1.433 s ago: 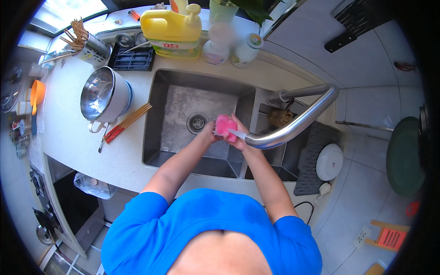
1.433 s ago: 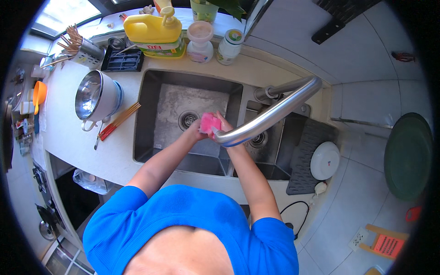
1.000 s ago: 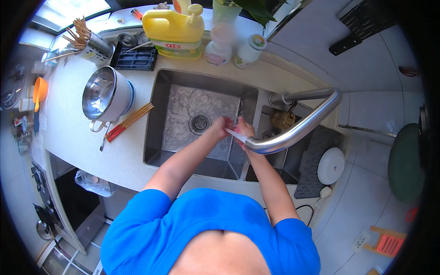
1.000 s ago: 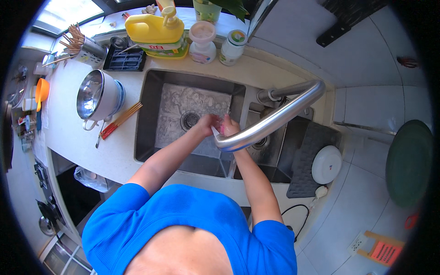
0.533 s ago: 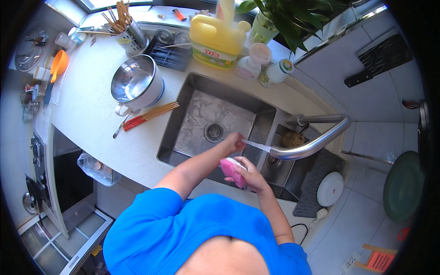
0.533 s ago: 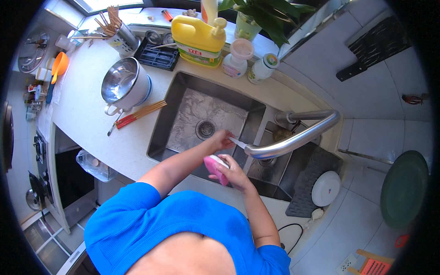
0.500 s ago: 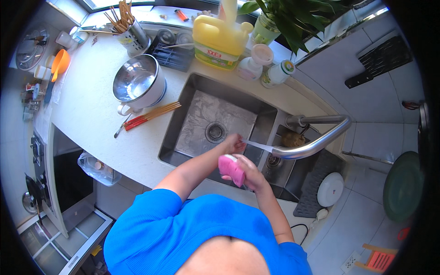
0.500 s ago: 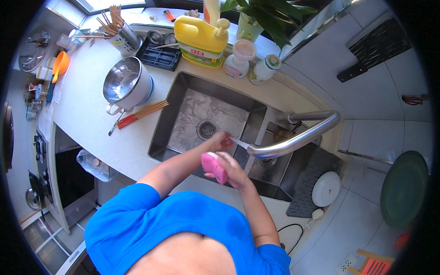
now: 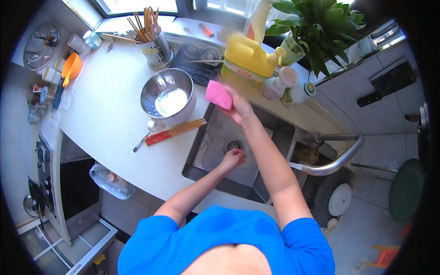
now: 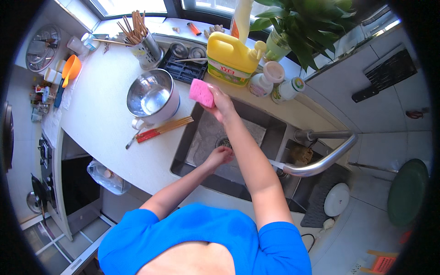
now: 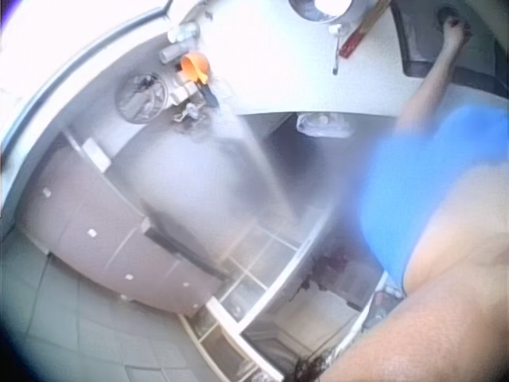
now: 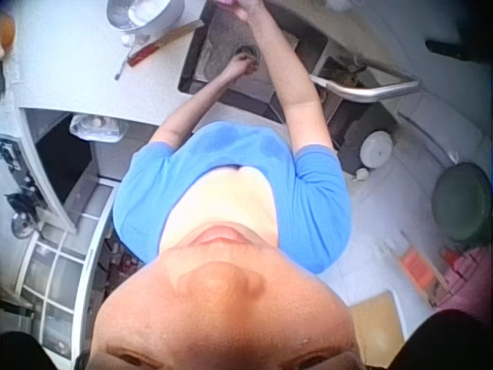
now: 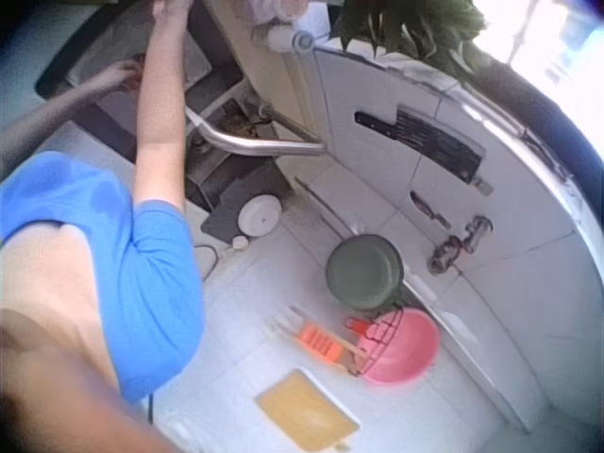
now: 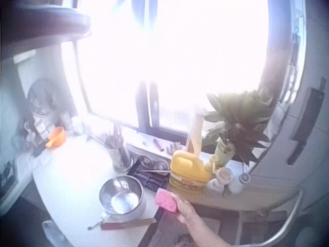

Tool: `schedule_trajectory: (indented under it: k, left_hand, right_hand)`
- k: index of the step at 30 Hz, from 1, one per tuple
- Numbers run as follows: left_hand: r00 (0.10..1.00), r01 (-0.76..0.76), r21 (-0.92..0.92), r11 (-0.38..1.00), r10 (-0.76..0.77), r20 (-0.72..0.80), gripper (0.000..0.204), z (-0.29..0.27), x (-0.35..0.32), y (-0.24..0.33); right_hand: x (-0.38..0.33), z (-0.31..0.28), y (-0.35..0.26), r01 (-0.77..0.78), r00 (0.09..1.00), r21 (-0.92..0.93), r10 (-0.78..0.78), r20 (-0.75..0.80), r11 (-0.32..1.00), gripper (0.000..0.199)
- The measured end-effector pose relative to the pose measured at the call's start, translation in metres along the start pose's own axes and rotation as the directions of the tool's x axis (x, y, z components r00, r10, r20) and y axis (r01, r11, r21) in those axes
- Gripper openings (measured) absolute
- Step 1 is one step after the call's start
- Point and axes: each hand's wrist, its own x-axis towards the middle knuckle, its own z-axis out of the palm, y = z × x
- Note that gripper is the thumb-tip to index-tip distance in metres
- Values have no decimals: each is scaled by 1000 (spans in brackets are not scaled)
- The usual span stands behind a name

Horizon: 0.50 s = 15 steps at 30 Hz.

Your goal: The person walks from the living room into the kitchen and begins washing dishes at the sink. They use a pink sponge to scrub a bowl, a plate, chopsticks, a spoon, and a metal pot, then rinse each item under running water and place them aside.

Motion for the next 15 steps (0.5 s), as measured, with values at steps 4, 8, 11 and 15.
schedule_trajectory:
  k: [4, 8, 11, 15]
  left_hand:
    - [914, -388, 143, 910, 401, -69, 10, -33, -114, 82]
    - [349, -509, 744, 433, 894, -281, 18, -95, -188, 155]
    - [378, -154, 918, 366, 880, -287, 29, -109, -197, 193]
    - [558, -216, 884, 415, 795, -237, 30, -130, -180, 185]
  right_hand:
    - [58, 30, -6, 11, 976, -261, -67, -206, 965, 35]
    - [98, 44, 7, -46, 917, -397, -119, -380, 917, 37]
    - [141, 12, 22, 49, 829, -638, -388, -404, 769, 45]
    - [156, 5, 27, 4, 794, -661, -404, -454, 750, 63]
